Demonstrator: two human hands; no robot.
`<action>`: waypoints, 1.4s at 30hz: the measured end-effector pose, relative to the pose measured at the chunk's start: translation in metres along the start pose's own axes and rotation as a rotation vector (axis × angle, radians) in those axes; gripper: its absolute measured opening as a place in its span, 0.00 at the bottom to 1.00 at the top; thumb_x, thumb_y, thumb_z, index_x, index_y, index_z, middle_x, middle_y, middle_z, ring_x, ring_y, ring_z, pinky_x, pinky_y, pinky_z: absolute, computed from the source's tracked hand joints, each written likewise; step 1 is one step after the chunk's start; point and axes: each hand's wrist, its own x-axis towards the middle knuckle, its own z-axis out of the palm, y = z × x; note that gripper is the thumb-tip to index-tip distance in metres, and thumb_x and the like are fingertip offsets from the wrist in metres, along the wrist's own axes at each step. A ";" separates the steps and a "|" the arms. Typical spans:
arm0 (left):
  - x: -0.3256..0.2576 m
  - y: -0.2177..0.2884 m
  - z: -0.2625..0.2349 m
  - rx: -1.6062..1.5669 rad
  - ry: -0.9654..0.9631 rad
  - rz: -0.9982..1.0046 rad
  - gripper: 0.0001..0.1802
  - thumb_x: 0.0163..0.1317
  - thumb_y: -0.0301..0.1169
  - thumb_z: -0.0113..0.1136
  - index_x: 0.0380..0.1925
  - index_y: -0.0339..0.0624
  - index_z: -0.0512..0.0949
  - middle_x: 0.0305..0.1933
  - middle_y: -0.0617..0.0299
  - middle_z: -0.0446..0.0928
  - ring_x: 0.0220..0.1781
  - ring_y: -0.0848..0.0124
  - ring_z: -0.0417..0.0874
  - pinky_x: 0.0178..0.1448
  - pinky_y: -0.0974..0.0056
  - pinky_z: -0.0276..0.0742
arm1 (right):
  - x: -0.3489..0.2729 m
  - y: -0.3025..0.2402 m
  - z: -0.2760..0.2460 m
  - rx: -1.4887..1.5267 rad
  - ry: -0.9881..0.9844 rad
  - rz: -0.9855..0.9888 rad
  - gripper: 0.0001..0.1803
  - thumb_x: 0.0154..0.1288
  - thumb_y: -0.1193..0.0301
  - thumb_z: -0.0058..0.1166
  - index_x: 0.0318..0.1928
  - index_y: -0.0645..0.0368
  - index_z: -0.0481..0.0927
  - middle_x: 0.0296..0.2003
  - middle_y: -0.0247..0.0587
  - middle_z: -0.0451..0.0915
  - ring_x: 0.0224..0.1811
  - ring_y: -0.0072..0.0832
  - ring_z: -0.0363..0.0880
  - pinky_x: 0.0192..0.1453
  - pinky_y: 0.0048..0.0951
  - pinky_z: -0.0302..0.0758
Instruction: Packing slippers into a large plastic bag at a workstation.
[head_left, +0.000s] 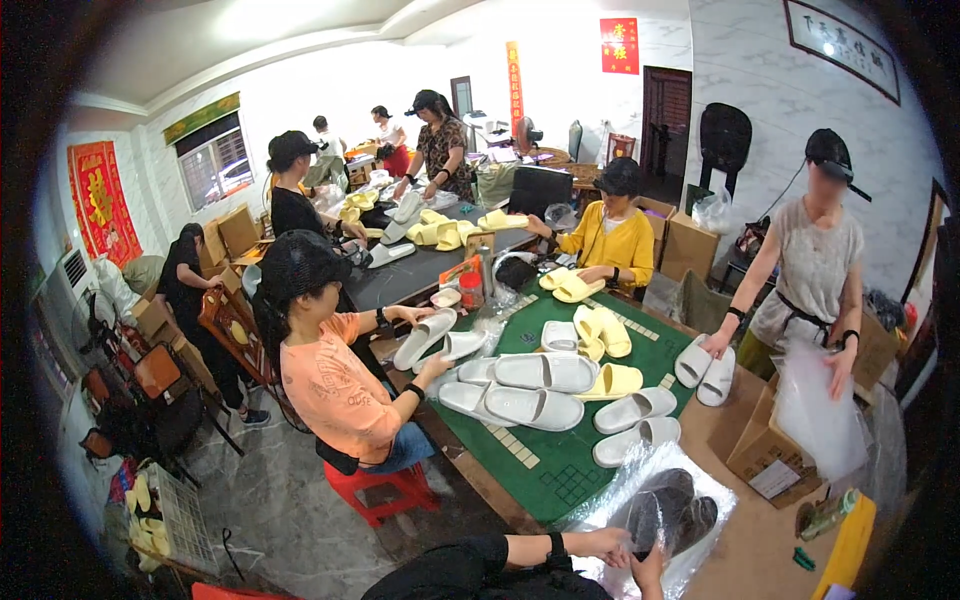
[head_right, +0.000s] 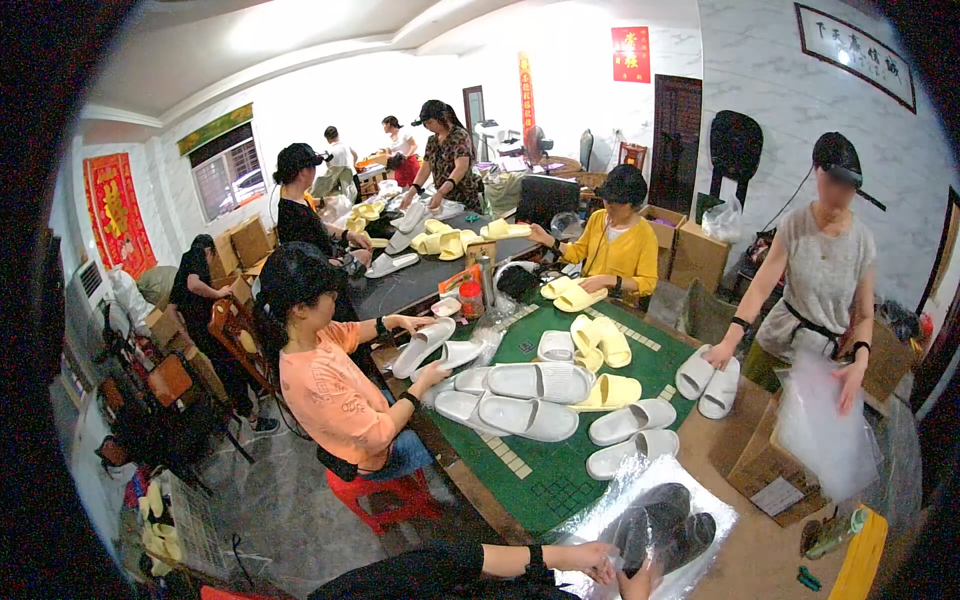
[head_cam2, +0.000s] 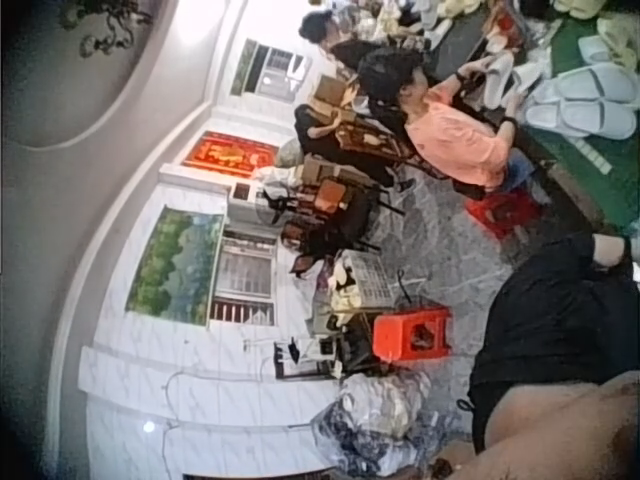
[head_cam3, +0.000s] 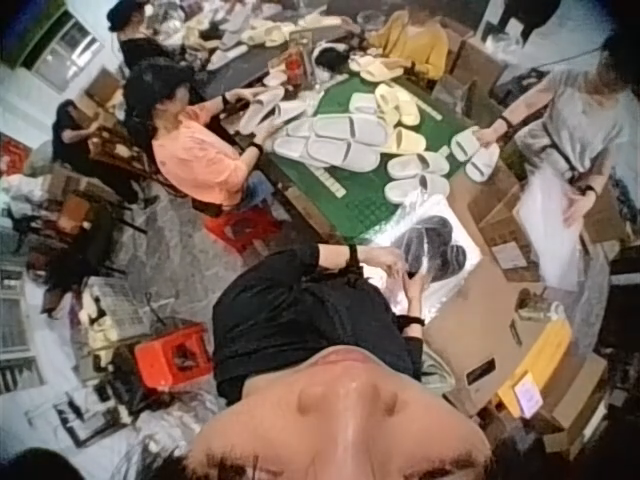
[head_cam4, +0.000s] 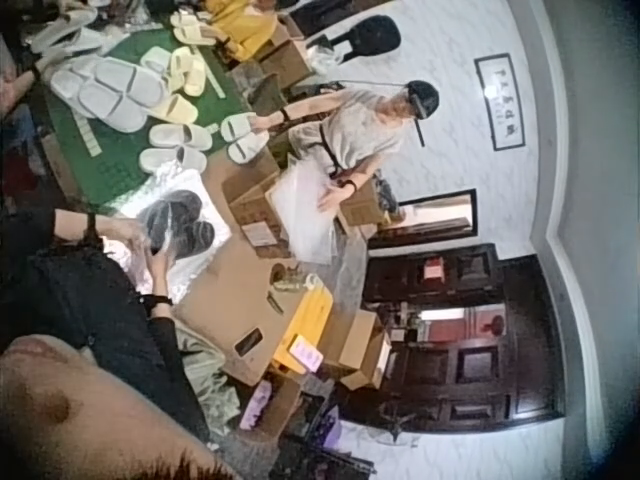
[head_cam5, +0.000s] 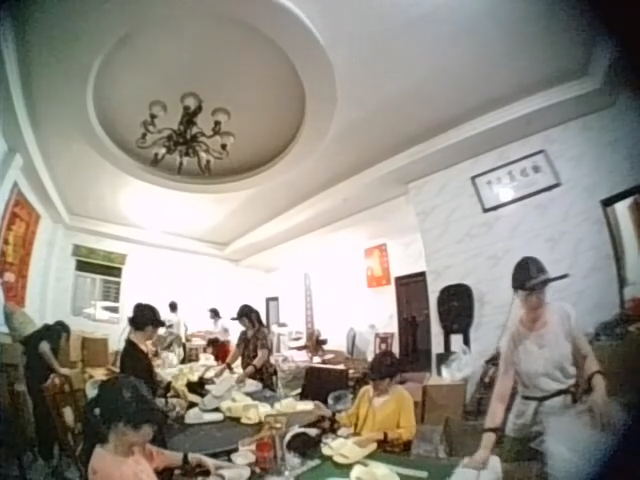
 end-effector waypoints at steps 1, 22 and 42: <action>0.001 0.000 0.001 -0.005 -0.032 -0.022 0.42 0.48 0.17 0.45 0.63 0.34 0.37 0.36 0.46 0.74 0.33 0.62 0.79 0.38 0.64 0.77 | 0.001 0.008 0.004 -0.102 -0.014 0.057 0.53 0.42 0.57 0.63 0.64 0.59 0.45 0.59 0.60 0.57 0.63 0.52 0.50 0.66 0.45 0.47; -0.011 0.008 0.013 -0.041 -0.053 -0.042 0.30 0.53 0.18 0.48 0.56 0.30 0.51 0.35 0.49 0.74 0.32 0.64 0.80 0.35 0.64 0.78 | -0.010 0.004 0.002 -0.408 0.361 -0.123 0.38 0.43 0.80 0.49 0.60 0.66 0.56 0.51 0.56 0.67 0.56 0.49 0.61 0.63 0.49 0.51; -0.006 0.006 0.003 -0.053 0.154 -0.121 0.28 0.52 0.22 0.46 0.54 0.30 0.54 0.27 0.49 0.74 0.28 0.62 0.78 0.32 0.62 0.76 | -0.015 -0.016 -0.015 -0.577 0.440 -0.169 0.28 0.44 0.78 0.50 0.51 0.50 0.72 0.53 0.44 0.66 0.55 0.42 0.62 0.54 0.46 0.57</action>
